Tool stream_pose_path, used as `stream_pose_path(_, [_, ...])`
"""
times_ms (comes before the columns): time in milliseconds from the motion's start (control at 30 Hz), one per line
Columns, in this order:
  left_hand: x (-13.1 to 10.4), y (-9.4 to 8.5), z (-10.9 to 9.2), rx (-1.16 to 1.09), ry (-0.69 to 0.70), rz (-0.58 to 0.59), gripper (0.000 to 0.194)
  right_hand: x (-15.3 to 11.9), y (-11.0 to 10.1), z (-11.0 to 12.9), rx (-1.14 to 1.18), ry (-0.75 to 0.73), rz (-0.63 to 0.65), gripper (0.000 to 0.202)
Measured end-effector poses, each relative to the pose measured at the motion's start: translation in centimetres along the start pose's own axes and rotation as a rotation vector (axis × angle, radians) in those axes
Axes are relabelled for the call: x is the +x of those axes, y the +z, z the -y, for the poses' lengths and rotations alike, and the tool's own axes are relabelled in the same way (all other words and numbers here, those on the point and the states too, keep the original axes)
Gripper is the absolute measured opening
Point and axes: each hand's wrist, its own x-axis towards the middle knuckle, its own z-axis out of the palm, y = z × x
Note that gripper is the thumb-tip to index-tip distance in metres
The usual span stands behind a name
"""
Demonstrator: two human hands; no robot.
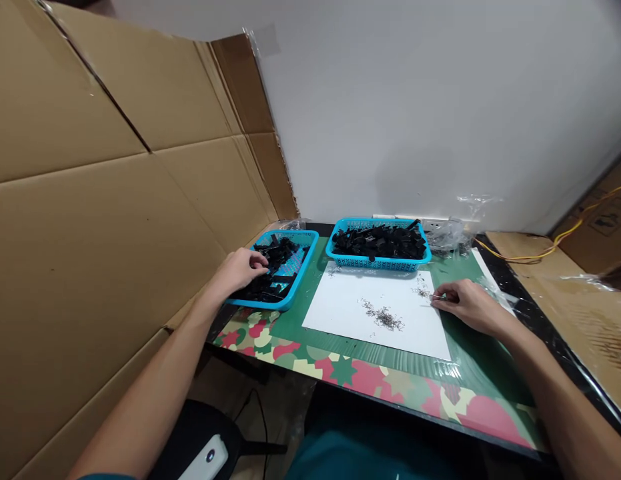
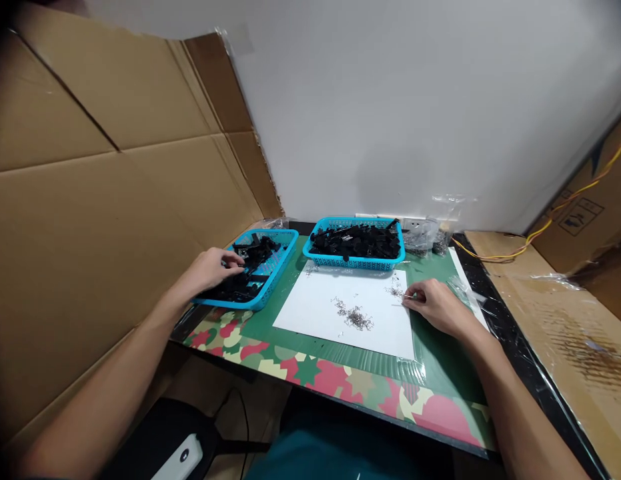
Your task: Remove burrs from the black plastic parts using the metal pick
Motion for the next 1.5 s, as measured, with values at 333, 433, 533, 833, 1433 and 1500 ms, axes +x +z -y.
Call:
stream_pose_path(333, [0.7,3.2,-3.1,0.013,0.270,0.166,0.030,0.1,0.0,-0.4,0.021,-0.013,0.000,0.036])
stream_pose_path(433, [1.3,3.1,-3.1,0.022,0.257,0.159,0.027,0.2,-0.1,-0.7,0.071,-0.008,-0.023,0.035])
stream_pose_path(533, [1.6,2.2,-2.9,0.005,0.209,0.084,0.028,0.4,0.0,-0.8,0.073,0.024,-0.040,0.030])
stream_pose_path(833, [-0.4,-0.9,-7.6,-0.482,0.188,-0.190,0.038,0.5,0.3,-1.1,0.066,0.019,-0.007,0.025])
stream_pose_path(1433, [-3.0,13.0,-23.9,-1.195,0.545,0.560,0.031,-0.4,-1.1,0.2,0.432,0.028,0.095,0.036])
stream_pose_path(1500, [-3.4,13.3,-23.7,-1.269,0.504,0.559,0.033,-0.4,-0.9,1.4,0.618,0.006,0.086,0.037])
